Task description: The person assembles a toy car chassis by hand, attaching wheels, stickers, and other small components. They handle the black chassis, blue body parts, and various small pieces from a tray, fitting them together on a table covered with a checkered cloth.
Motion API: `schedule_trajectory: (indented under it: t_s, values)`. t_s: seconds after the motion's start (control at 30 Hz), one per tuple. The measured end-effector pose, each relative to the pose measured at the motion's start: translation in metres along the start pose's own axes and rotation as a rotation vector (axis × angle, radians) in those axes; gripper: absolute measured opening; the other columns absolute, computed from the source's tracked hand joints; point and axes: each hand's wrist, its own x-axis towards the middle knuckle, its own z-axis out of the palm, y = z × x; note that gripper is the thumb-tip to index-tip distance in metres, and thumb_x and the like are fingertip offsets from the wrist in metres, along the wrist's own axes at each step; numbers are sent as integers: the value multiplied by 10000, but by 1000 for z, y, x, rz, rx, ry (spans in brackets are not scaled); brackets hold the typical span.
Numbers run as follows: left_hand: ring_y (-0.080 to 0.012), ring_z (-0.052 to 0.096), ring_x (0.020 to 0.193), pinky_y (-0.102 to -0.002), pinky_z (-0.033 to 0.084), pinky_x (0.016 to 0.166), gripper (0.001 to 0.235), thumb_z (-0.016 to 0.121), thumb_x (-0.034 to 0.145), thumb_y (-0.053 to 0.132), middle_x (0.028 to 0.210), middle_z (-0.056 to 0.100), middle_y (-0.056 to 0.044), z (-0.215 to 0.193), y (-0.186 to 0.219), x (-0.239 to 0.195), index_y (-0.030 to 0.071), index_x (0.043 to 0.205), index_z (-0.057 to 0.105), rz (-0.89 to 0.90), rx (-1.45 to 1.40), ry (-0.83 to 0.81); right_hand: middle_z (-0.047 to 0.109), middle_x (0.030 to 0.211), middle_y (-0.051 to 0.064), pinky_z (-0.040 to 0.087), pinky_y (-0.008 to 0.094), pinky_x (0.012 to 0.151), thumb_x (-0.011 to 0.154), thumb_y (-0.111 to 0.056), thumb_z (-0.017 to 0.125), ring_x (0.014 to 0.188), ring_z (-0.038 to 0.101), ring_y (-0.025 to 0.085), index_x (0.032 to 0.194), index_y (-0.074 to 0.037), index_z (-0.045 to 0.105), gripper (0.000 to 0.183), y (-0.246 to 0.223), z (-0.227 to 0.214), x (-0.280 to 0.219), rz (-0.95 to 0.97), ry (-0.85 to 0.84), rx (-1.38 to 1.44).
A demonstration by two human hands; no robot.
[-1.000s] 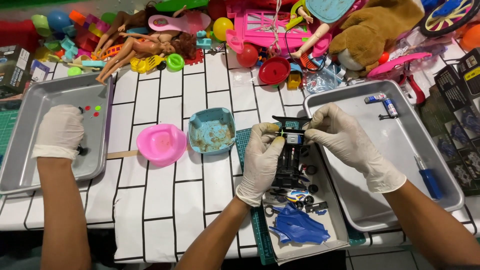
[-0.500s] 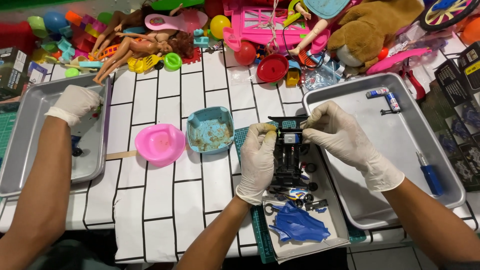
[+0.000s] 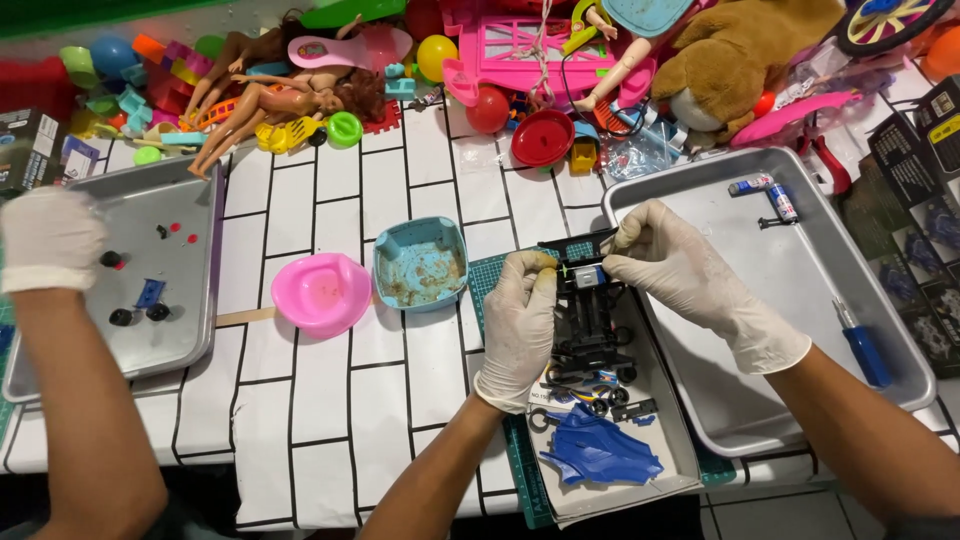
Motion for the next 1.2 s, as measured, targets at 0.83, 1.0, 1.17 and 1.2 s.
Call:
schedule_trajectory:
  t_s: [0.83,1.0,1.17,1.2]
  values:
    - [-115,554,915,-275,476,855,143,597,1002,130,981,604,-28,-1,-23,11,81,1136,578,-9,-264,-115,732,999,88,572,328,919,899,-9,762,958,696,139,1085,-49,735,192,-30,6,-13,12,4,-54]
    - [-145,571,962,-294,507,868,229,601,985,120,1055,621,-79,-2,2,0,69,1205,561,-46,-302,-148,719,949,83,576,328,858,876,-65,819,893,711,146,1045,-57,738,187,-30,5,-13,-3,41,-92]
    - [-120,583,958,-261,516,848,281,610,969,69,1080,616,-62,1,3,2,76,1244,555,-57,-330,-110,699,885,75,565,315,801,890,-130,835,809,688,149,1026,-64,726,187,-26,8,-11,-4,59,-118]
    - [-125,589,940,-262,524,823,284,593,977,57,1069,615,-72,-1,5,2,71,1257,548,-81,-336,-105,692,835,87,566,318,756,916,-161,827,744,679,161,992,-63,734,155,-24,8,-11,13,67,-139]
